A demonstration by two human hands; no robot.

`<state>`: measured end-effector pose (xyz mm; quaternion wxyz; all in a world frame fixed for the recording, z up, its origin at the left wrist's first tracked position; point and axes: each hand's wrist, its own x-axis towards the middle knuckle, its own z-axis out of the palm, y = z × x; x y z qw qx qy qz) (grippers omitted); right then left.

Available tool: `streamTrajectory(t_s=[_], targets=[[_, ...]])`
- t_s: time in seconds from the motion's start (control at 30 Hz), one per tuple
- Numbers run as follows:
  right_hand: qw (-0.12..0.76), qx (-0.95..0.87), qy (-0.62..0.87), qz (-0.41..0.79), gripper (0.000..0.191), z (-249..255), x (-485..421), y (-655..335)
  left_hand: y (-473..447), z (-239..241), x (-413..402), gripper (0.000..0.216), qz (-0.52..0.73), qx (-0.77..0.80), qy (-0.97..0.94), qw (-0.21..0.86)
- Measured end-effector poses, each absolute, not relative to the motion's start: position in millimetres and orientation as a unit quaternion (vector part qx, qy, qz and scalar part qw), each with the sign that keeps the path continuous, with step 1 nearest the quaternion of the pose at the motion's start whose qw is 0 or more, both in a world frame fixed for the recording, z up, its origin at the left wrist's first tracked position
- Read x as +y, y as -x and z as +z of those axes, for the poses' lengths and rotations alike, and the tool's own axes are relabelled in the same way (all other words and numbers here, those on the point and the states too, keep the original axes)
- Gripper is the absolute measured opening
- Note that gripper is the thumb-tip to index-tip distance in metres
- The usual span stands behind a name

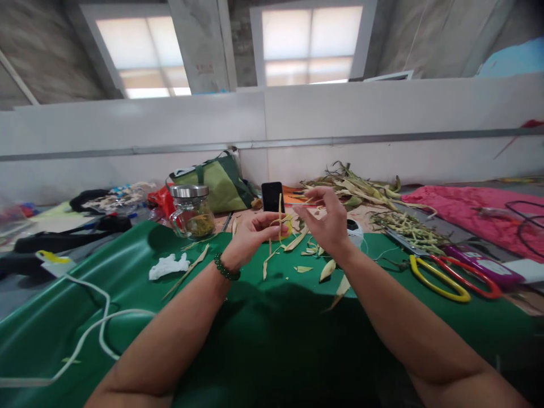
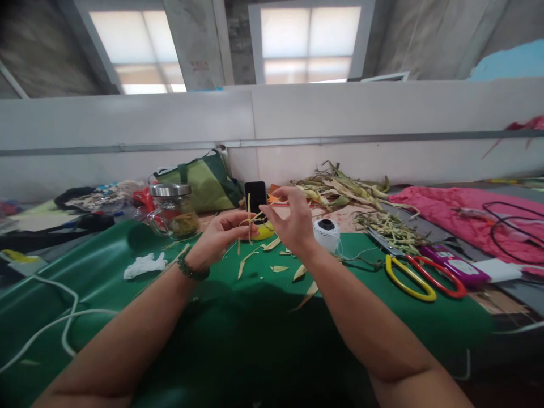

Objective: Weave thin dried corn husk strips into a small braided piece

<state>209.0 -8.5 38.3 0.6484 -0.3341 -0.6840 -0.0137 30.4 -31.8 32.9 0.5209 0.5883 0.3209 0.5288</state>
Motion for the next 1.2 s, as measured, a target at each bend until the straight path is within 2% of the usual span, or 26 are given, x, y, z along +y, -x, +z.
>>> streamTrajectory(t_s=[0.07, 0.17, 0.27, 0.33, 0.43, 0.73, 0.87, 1.1, 1.2], targets=[[0.663, -0.658, 0.352, 0.058, 0.023, 40.2, -8.2, -211.4, -30.7, 32.2, -31.6, 0.039, 0.547, 0.327, -0.559, 0.530], [0.579, -0.693, 0.357, 0.239, 0.039, 42.7, -7.8, -213.3, -30.2, 33.2, -30.1, 0.039, 0.581, 0.345, -0.528, 0.514], [0.449, -0.730, 0.332, 0.394, 0.026, 40.0, -8.9, -205.6, -30.6, 33.6, -28.2, 0.038, 0.616, 0.357, -0.511, 0.482], [0.406, -0.738, 0.306, 0.443, 0.025, 34.9, -10.1, -196.3, -32.1, 32.5, -27.7, 0.037, 0.627, 0.358, -0.499, 0.480], [0.410, -0.741, 0.304, 0.437, 0.029, 26.6, -10.9, -185.2, -34.9, 30.0, -28.5, 0.037, 0.624, 0.357, -0.493, 0.489], [0.448, -0.786, 0.327, 0.272, 0.030, 24.0, -24.4, -183.9, -31.7, 30.3, -31.0, 0.032, 0.628, 0.372, -0.541, 0.418], [0.439, -0.787, 0.323, 0.289, 0.030, 26.3, -28.8, -183.7, -26.7, 33.2, -28.4, 0.035, 0.623, 0.373, -0.531, 0.437], [0.422, -0.764, 0.332, 0.358, 0.030, 27.1, -23.1, -185.9, -19.0, 44.1, -28.3, 0.038, 0.567, 0.366, -0.509, 0.535], [0.427, -0.762, 0.329, 0.360, 0.030, 26.6, -22.0, -184.7, -19.3, 44.9, -30.0, 0.036, 0.561, 0.370, -0.519, 0.528]])
